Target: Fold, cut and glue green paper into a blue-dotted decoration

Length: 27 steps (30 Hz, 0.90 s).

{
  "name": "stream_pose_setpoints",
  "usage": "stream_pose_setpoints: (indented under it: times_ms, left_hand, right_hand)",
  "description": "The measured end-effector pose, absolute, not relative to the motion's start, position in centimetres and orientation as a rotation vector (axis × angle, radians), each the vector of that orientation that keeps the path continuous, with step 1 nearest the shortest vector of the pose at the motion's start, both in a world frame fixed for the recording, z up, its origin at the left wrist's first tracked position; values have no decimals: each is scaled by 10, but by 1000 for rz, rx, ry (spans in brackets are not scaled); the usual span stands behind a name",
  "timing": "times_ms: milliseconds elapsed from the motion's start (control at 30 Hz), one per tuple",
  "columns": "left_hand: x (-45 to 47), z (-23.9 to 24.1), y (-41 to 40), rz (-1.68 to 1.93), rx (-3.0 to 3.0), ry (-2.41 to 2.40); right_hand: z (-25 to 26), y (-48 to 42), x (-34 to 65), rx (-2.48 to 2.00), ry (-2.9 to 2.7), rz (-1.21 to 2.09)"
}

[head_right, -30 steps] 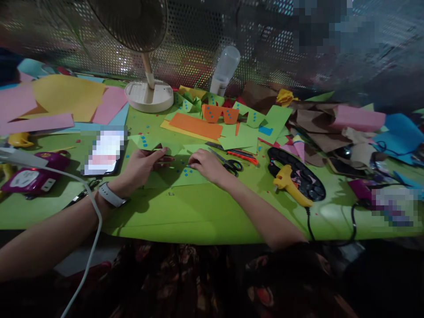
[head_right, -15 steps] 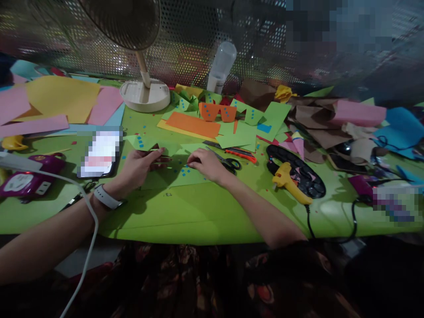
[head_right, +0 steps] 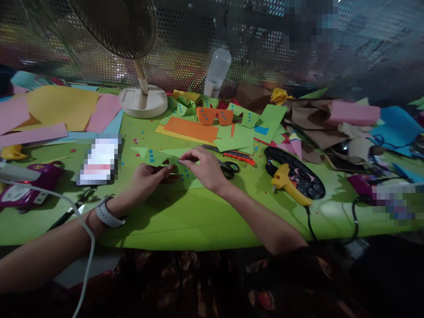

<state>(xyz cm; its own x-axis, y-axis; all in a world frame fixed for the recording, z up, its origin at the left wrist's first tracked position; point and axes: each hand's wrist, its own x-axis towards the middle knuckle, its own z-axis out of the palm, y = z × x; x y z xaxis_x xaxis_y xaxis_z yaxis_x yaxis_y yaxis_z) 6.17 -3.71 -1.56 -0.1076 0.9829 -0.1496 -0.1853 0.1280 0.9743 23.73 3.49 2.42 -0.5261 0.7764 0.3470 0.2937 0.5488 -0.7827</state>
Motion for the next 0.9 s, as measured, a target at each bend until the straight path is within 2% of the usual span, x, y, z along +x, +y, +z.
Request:
stream_pose_setpoints:
  times_ms: [900]
  left_hand:
    - [64,-11,-41,1263,950,1182]
  right_hand:
    - [16,32,233,-715,-2186,552]
